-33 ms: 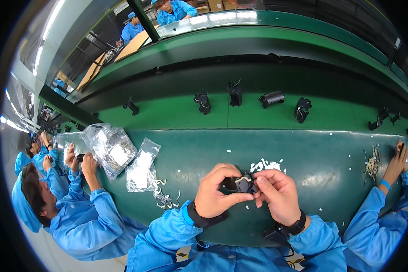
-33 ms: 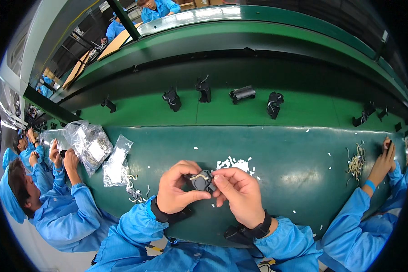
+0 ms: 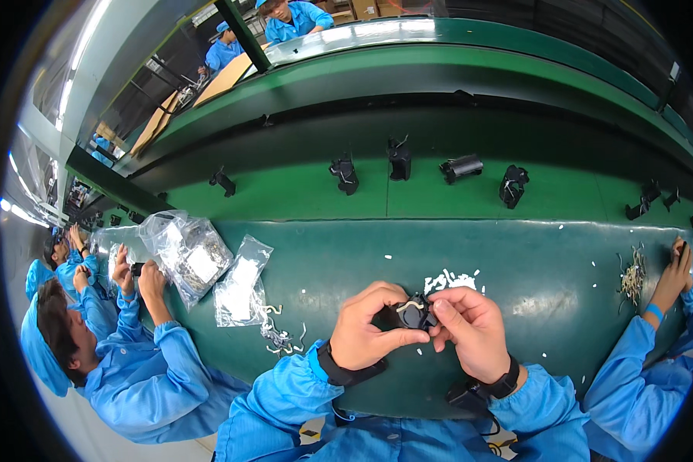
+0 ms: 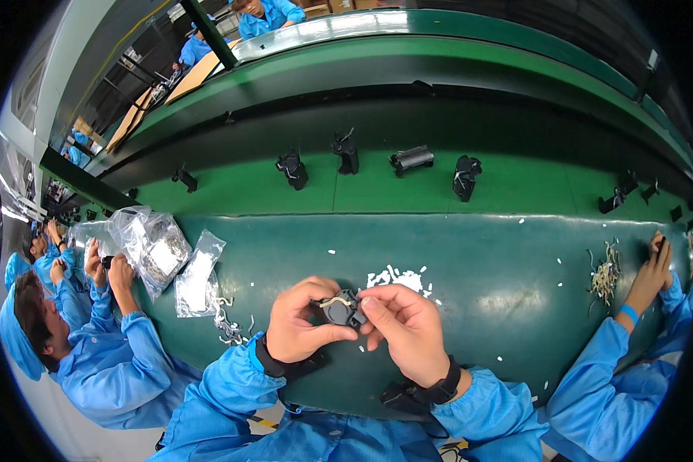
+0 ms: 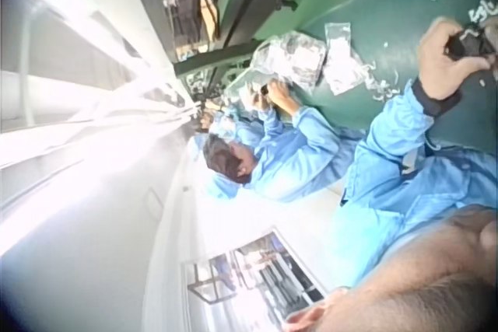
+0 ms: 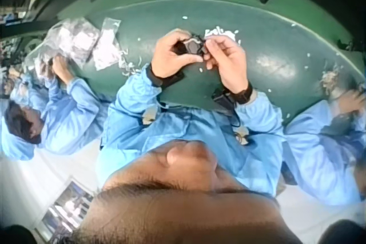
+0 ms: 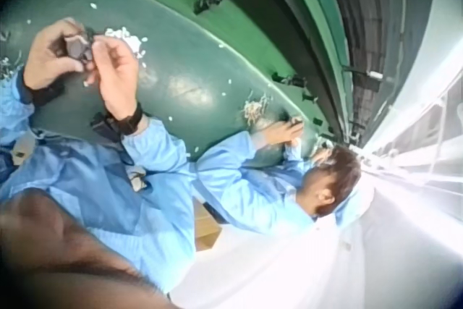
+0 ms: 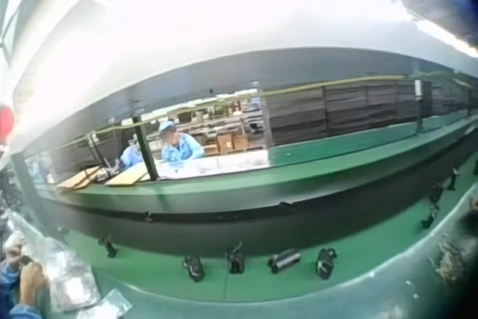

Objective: The person is manually assembling small white pins into black plastic electronic components on a factory assembly line.

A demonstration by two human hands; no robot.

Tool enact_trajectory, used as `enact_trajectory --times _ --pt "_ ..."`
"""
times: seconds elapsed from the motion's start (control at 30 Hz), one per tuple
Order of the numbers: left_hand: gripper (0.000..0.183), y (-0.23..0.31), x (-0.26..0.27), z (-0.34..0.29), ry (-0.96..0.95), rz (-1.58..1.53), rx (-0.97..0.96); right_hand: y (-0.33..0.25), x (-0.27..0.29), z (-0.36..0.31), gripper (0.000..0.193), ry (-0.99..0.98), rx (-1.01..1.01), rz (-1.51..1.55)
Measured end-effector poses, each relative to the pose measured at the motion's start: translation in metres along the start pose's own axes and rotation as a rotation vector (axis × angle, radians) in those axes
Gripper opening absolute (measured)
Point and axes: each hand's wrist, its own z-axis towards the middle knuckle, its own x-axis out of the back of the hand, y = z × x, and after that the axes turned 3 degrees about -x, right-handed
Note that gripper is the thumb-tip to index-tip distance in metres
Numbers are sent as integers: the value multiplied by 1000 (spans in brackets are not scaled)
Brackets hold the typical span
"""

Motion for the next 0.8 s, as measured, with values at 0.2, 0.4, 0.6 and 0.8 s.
enact_trajectory --times 0.2,0.4,0.6,0.8 --pt "38 13 -5 7 69 -90 -45 -6 1 4 16 78 79 2" --pt "18 16 3 12 149 301 -328 -2 1 2 12 84 336 -2" --pt "23 29 2 6 230 597 -389 4 -5 -6 17 -158 48 -27" --pt "23 33 -5 3 262 759 -408 -15 -8 -7 18 -154 -160 13"
